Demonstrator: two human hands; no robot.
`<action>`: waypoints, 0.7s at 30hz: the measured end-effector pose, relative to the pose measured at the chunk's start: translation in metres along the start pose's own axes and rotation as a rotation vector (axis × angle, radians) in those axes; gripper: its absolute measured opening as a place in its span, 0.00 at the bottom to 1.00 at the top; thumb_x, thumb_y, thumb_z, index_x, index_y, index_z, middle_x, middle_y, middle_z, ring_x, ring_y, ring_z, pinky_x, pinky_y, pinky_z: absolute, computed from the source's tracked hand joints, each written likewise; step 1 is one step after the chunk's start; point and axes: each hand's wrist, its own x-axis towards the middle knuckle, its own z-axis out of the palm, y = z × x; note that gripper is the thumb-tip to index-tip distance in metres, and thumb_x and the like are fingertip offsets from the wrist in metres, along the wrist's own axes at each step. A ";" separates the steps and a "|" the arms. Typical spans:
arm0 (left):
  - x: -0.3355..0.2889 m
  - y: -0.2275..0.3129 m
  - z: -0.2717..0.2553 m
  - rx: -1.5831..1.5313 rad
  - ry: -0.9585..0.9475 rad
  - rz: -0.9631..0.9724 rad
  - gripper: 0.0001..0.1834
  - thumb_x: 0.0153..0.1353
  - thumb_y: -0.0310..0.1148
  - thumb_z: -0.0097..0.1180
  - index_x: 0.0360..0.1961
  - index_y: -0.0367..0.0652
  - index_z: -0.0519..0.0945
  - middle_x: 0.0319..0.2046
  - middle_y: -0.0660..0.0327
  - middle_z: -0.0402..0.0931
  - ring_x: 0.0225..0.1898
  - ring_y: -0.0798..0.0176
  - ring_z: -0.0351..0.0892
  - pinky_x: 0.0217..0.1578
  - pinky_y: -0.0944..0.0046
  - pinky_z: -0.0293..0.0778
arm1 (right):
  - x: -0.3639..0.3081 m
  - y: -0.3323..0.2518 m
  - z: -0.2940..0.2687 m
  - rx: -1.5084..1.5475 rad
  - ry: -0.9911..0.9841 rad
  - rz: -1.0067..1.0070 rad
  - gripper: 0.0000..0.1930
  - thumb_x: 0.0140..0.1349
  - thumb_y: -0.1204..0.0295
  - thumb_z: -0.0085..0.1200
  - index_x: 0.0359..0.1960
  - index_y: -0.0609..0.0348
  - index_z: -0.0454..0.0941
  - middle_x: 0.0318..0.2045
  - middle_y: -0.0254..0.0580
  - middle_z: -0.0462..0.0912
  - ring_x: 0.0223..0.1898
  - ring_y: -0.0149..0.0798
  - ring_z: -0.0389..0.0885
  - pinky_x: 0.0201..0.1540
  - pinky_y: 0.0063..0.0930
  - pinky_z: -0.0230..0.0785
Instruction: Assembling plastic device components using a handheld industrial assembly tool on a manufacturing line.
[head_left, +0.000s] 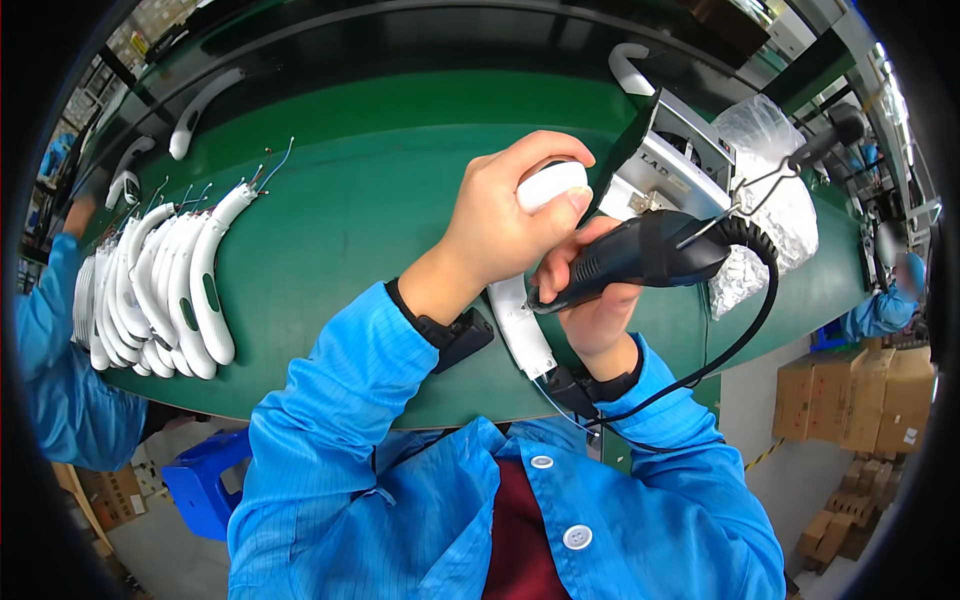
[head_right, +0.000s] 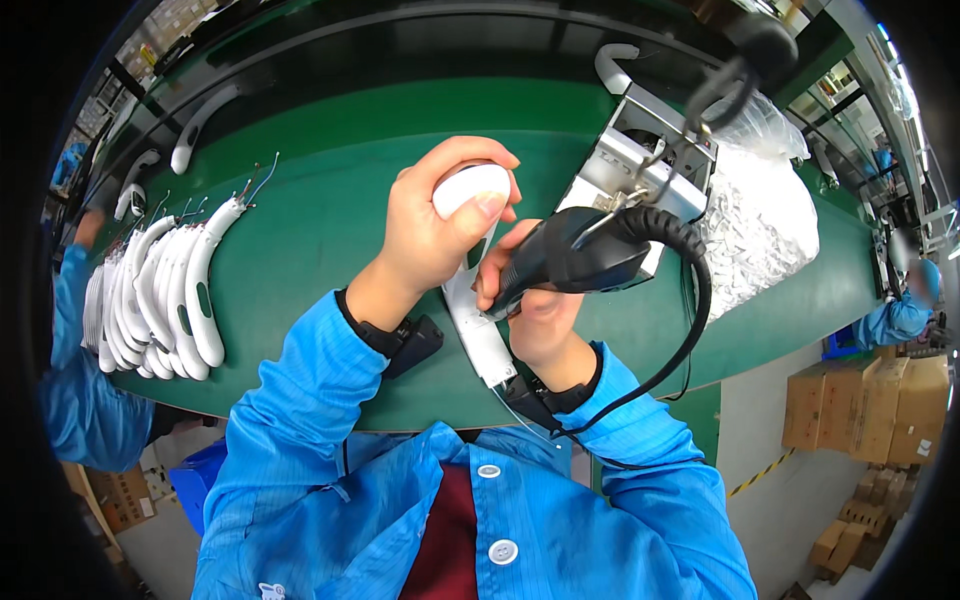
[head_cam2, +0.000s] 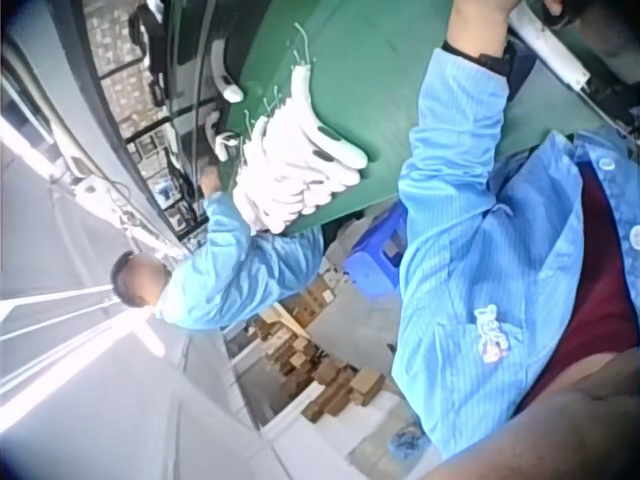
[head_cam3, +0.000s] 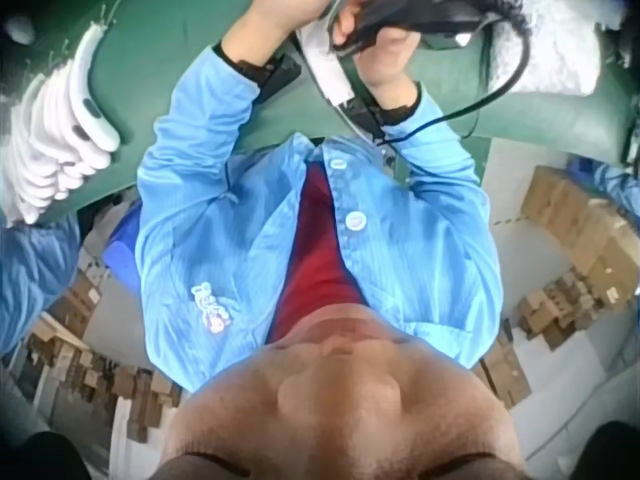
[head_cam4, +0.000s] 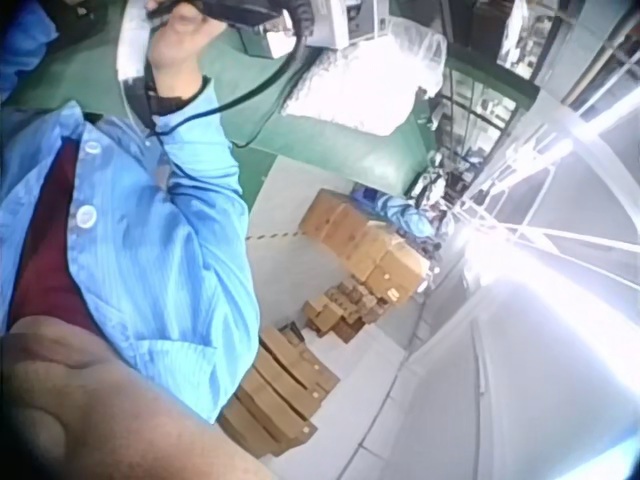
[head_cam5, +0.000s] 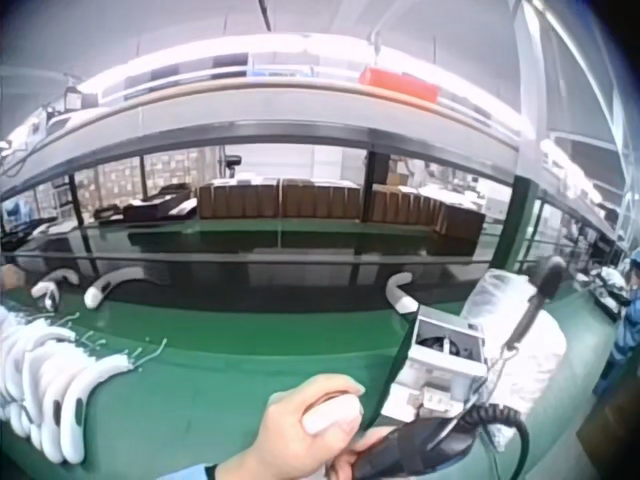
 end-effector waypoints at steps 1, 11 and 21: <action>-0.001 0.001 -0.001 -0.003 -0.001 -0.010 0.14 0.55 0.33 0.55 0.41 0.36 0.76 0.28 0.58 0.78 0.29 0.67 0.79 0.32 0.68 0.76 | 0.000 0.001 0.000 -0.005 -0.005 -0.006 0.42 0.46 0.34 0.58 0.45 0.61 0.65 0.22 0.38 0.74 0.21 0.30 0.74 0.25 0.22 0.68; -0.002 0.008 0.001 -0.038 -0.019 -0.103 0.14 0.54 0.32 0.55 0.41 0.37 0.76 0.28 0.59 0.78 0.29 0.67 0.79 0.32 0.68 0.76 | -0.001 0.007 -0.007 0.071 0.006 -0.006 0.40 0.45 0.35 0.59 0.43 0.59 0.66 0.22 0.39 0.75 0.21 0.31 0.74 0.25 0.24 0.69; 0.003 0.006 0.008 0.107 -0.035 0.002 0.14 0.53 0.30 0.56 0.41 0.38 0.76 0.28 0.60 0.79 0.28 0.68 0.79 0.31 0.70 0.75 | 0.042 -0.072 -0.038 -0.234 0.085 -0.420 0.38 0.59 0.37 0.46 0.50 0.64 0.63 0.23 0.40 0.72 0.21 0.32 0.73 0.26 0.25 0.68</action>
